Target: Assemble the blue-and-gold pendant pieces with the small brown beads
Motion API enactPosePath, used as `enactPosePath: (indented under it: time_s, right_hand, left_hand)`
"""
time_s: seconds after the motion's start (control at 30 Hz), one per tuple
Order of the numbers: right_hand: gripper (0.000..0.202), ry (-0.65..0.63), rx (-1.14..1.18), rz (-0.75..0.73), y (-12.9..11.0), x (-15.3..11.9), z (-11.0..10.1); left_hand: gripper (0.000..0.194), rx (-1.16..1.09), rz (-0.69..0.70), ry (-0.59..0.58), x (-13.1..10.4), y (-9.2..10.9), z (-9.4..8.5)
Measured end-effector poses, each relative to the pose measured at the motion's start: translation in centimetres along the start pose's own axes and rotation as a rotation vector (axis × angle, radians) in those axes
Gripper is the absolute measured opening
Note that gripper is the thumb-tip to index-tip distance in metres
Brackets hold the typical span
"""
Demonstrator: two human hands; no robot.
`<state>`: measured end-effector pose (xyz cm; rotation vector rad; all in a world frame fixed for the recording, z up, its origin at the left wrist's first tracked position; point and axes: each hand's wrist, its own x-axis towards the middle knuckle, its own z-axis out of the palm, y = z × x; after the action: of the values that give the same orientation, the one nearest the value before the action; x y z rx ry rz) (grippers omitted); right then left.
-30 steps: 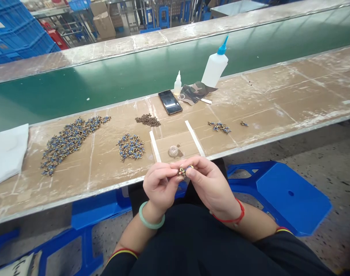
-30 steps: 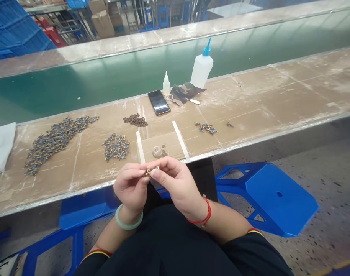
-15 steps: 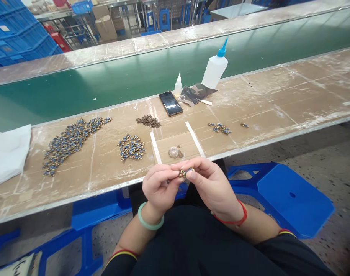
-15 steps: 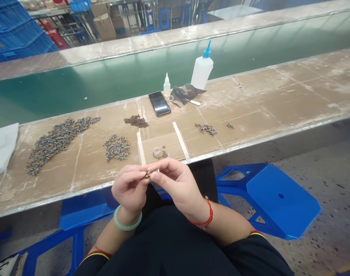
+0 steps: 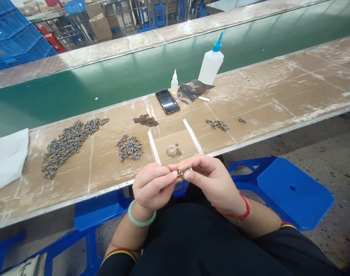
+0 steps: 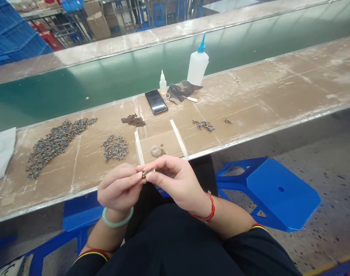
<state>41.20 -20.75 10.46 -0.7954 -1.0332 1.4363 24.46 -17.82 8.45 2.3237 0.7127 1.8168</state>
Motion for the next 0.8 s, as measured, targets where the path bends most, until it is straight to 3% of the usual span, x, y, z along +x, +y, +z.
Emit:
enactPosePath:
  time_s: [0.4, 0.47, 0.57, 0.67, 0.8]
  right_hand:
    - [0.013, 0.021, 0.073, 0.022, 1.0, -0.1, 0.0]
    - [0.014, 0.062, 0.085, -0.026, 1.4, -0.1, 0.0]
    - [0.011, 0.158, 0.063, -0.207, 1.9, 0.0, 0.1]
    - [0.01, 0.219, -0.063, -0.403, 2.1, 0.0, 0.0]
    - [0.02, 0.231, -0.232, -0.638, 2.4, 0.2, -0.4]
  left_hand:
    - [0.01, 0.0, 0.066, -0.055, -0.2, -0.9, -0.1]
    - [0.023, -0.013, -0.017, -0.026, -0.7, -0.6, 0.4]
    - [0.043, -0.13, -0.257, 0.047, -1.7, 0.5, 1.3]
    - [0.05, -0.39, -0.49, 0.001, -2.5, 2.0, 2.1]
    - [0.055, -0.655, -0.6, -0.053, -2.9, 3.4, 2.7]
